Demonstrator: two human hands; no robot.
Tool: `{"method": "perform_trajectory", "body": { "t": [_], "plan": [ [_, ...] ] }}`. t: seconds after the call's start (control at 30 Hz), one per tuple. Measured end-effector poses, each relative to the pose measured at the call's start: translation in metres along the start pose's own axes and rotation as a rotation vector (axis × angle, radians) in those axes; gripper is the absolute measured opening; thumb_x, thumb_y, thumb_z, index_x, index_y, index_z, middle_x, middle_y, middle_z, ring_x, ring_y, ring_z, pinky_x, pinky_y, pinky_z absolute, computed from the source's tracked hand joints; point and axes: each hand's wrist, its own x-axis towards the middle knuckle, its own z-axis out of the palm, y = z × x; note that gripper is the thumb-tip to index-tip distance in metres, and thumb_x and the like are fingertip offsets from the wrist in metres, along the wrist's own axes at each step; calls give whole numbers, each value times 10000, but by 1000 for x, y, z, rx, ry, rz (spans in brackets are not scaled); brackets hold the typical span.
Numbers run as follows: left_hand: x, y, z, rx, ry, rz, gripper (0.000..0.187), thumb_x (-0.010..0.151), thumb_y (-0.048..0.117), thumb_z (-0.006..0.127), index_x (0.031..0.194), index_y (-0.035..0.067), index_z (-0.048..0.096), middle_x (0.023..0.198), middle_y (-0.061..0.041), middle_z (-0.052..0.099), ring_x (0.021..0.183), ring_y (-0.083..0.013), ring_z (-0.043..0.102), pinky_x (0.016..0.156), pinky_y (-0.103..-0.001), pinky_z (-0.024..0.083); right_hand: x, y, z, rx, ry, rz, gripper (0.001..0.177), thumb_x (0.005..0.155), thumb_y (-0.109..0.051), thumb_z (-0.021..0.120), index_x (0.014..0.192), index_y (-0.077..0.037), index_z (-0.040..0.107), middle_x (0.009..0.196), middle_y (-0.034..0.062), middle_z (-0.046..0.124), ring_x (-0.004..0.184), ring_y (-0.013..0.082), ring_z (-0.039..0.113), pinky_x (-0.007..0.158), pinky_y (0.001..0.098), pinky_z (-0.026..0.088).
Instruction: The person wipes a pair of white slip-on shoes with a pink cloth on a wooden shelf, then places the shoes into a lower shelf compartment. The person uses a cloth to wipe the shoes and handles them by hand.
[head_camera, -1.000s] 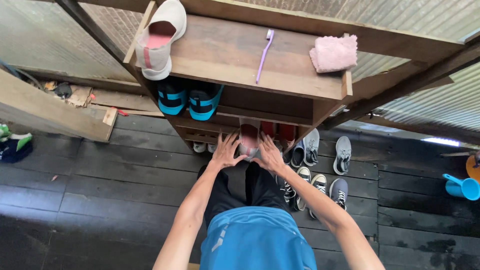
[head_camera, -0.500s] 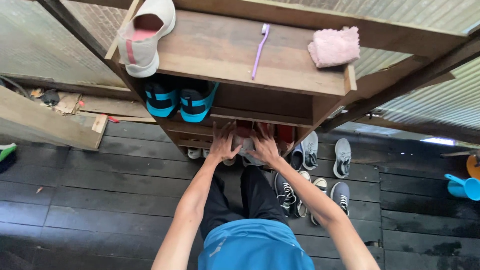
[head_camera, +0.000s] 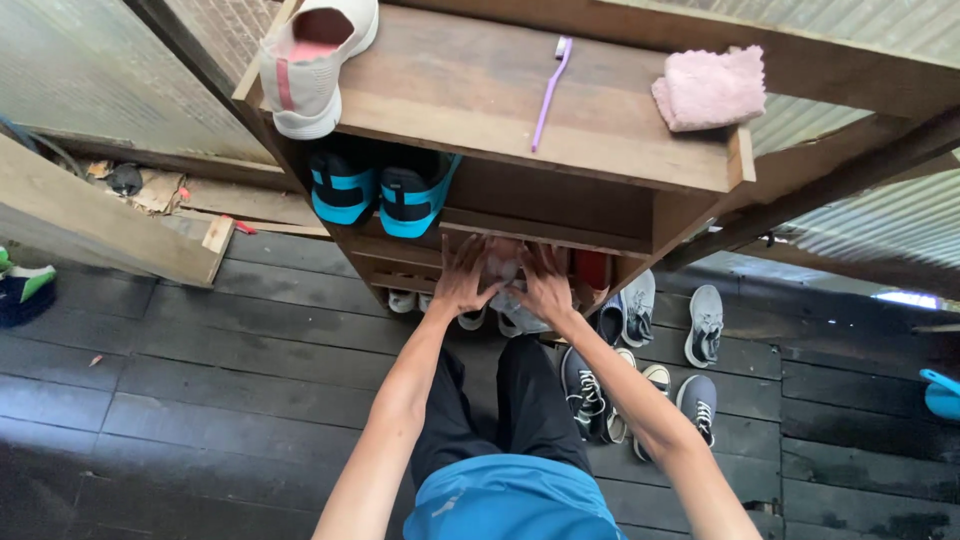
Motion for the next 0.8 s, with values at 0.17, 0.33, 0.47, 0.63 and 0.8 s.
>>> {"method": "perform_trajectory", "body": {
  "t": [0.17, 0.33, 0.47, 0.63, 0.8],
  "plan": [
    [0, 1, -4, -1, -79, -15, 781, 963, 650, 483, 1580, 199, 325, 1623, -79, 315, 1538, -295, 225, 1267, -726, -14, -5, 3, 13, -8, -1, 17, 981, 611, -549, 863, 1442, -110, 580, 1216, 173, 710, 1333, 378, 558, 1131, 550, 410],
    [-4, 1, -3, 24, -120, -17, 763, 976, 654, 461, 1564, 181, 348, 1618, -96, 343, 1548, -287, 221, 1259, -738, 11, -4, 2, 10, -67, 17, -45, 979, 618, -550, 856, 1446, -104, 582, 1255, 153, 707, 1354, 358, 552, 1144, 513, 408],
    [4, 0, 0, 23, -187, -26, 777, 1008, 620, 429, 1634, 230, 186, 1612, -74, 341, 1558, -268, 196, 1263, -727, 0, -5, 12, 25, -22, 60, -71, 977, 616, -496, 875, 1459, -94, 589, 1331, 136, 679, 1393, 384, 499, 1184, 599, 306],
    [1, -3, 4, -41, -170, -44, 778, 987, 603, 471, 1625, 240, 215, 1609, -71, 336, 1546, -278, 220, 1258, -731, 5, -6, 11, 30, -46, 55, -52, 935, 628, -506, 859, 1430, -105, 596, 1341, 100, 679, 1372, 356, 528, 1188, 570, 319],
    [1, 1, -8, -34, -164, -59, 795, 968, 636, 471, 1610, 216, 268, 1624, -68, 327, 1548, -282, 216, 1274, -720, 14, -6, 10, 28, -14, 6, -35, 852, 675, -497, 850, 1394, -97, 627, 1286, 116, 700, 1343, 342, 552, 1221, 543, 273]
  ]
}}
